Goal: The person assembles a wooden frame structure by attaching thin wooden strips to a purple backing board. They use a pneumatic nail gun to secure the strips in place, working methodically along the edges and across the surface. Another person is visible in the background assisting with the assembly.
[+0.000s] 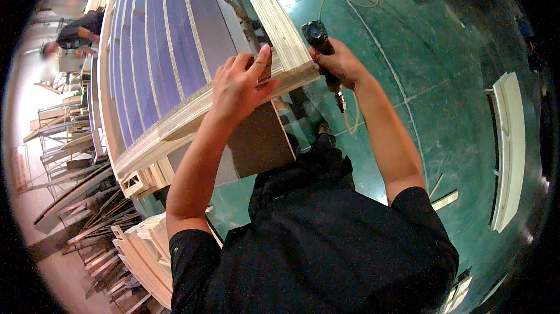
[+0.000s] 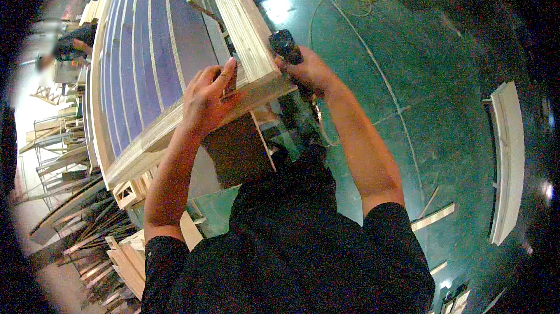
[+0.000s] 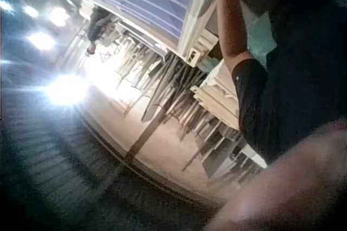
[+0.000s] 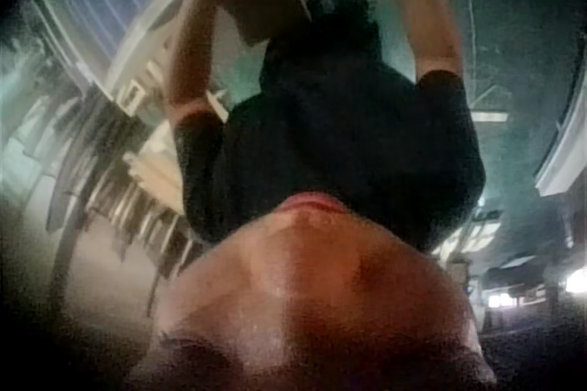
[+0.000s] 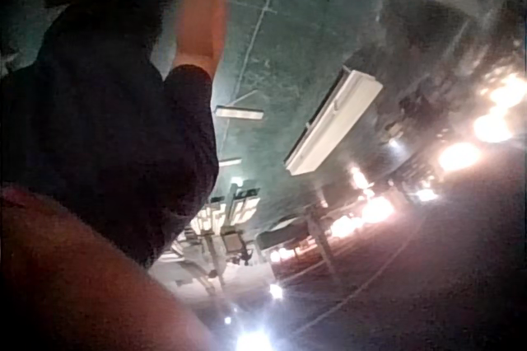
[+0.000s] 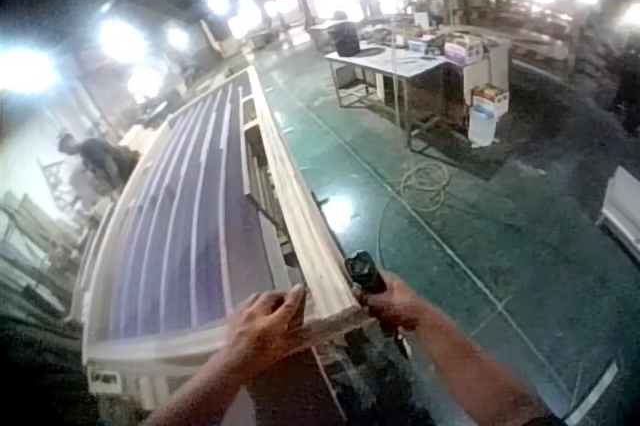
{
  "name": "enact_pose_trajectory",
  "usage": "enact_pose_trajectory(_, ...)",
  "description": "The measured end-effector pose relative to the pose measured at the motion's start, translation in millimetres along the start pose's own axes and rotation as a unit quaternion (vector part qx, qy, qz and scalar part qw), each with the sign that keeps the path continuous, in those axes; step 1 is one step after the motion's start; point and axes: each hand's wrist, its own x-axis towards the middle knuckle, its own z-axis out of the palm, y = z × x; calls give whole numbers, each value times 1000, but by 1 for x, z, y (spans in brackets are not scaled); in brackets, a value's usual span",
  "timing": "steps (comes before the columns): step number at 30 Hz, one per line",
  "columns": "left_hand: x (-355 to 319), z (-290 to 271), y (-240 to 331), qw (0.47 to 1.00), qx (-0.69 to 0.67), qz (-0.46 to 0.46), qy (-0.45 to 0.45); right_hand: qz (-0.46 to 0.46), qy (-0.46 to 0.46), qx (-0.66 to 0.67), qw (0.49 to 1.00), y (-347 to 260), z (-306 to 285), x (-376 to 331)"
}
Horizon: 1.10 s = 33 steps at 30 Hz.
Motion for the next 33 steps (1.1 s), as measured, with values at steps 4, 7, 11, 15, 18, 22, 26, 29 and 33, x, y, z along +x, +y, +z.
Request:
enact_pose_trajectory(4, 2, 2, 6, 1000, -4, -4, 16, 25, 28, -8, 999, 12, -9, 2)
enact_pose_trajectory(7, 2, 3, 6, 1000, 1, -9, 13, 15, 12, -10, 1000, 13, -14, 1)
enact_pose_trajectory(11, 1, 3, 4, 1000, -14, -7, 4, 17, 1, -5, 1000, 3, -10, -5)
enact_pose_trajectory(15, 2, 7, 2, 1000, -26, 8, 13, 17, 24, -90, 995, -4, -11, -5)
enact_pose_trajectory(18, 3, 8, 1, 999, -22, 19, 17, 3, 44, -69, 997, -1, -9, -7)
enact_pose_trajectory(22, 12, 9, 7, 1000, -23, -1, 2, 42, 71, 0, 997, 0, -6, -8)
enact_pose_trajectory(26, 21, 6, 18, 999, -16, -31, 2, 31, 97, -16, 995, 10, -4, -12)
enact_pose_trajectory(29, 28, 5, 28, 997, -27, -61, -34, 2, 97, 1, 995, 11, -1, -21)
enact_pose_trajectory(33, 27, 9, 24, 999, -29, -38, -23, 7, 89, -6, 996, 20, -6, -14)
